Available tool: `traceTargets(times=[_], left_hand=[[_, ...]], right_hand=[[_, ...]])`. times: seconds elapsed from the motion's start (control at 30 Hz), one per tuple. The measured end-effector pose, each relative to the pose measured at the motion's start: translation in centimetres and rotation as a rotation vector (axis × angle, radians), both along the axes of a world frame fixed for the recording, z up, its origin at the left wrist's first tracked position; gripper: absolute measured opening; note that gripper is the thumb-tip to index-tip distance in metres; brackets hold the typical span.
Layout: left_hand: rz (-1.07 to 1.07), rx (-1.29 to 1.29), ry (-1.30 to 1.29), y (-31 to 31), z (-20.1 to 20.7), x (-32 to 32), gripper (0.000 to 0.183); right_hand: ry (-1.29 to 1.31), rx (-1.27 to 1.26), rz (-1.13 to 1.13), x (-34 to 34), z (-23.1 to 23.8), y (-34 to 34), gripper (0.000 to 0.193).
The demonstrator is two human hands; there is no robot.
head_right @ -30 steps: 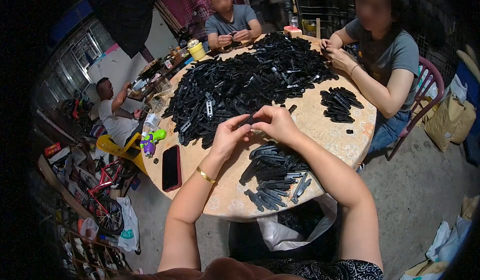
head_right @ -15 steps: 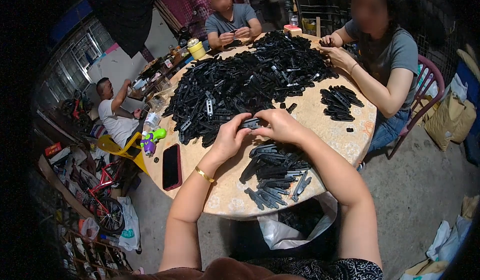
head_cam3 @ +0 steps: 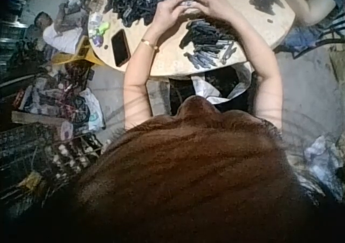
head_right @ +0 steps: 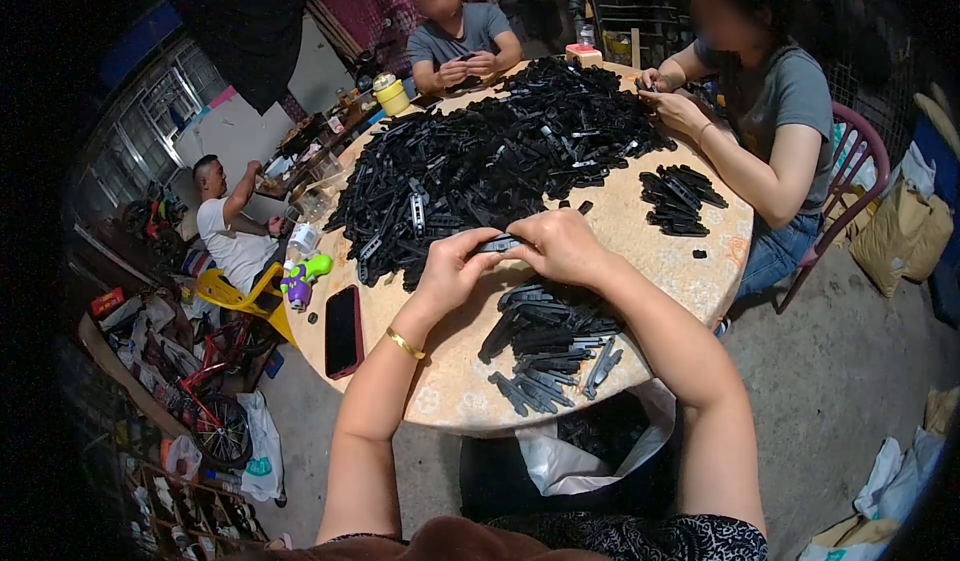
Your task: The person assembles plastic parts by attaching components together by hand and placing them on the table. The person then pushes parts into a bag beneath the table and continues assembling more plastic parts.
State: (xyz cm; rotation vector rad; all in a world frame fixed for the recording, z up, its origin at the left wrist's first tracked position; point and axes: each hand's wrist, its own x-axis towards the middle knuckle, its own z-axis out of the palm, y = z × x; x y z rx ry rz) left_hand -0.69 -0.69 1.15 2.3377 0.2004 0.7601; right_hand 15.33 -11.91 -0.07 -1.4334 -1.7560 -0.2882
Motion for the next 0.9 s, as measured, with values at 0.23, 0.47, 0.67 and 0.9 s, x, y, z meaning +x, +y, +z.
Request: traceTargets(times=[0.23,0.47,0.67,0.9], left_hand=[[-0.016,-0.175,0.085,0.3,0.8,0.2,0.026],[-0.274,-0.002,0.256,-1.7,-1.0,0.4,0.029],[-0.089,-0.229,0.318,0.7,0.1,-0.4,0.026],[0.406,0.424,0.334,4.8,-0.8,-1.6,0.017]], right_hand=[[0.193,-0.206,0.053,0.8,-0.1,0.3,0.031],[0.540,-0.170,-0.278,7.1,-1.3,0.5,0.025],[-0.096,-0.409,-0.442,7.7,-3.5,1.1,0.031],[0.119,-0.328,-0.494,6.1,-1.3,0.5,0.022]])
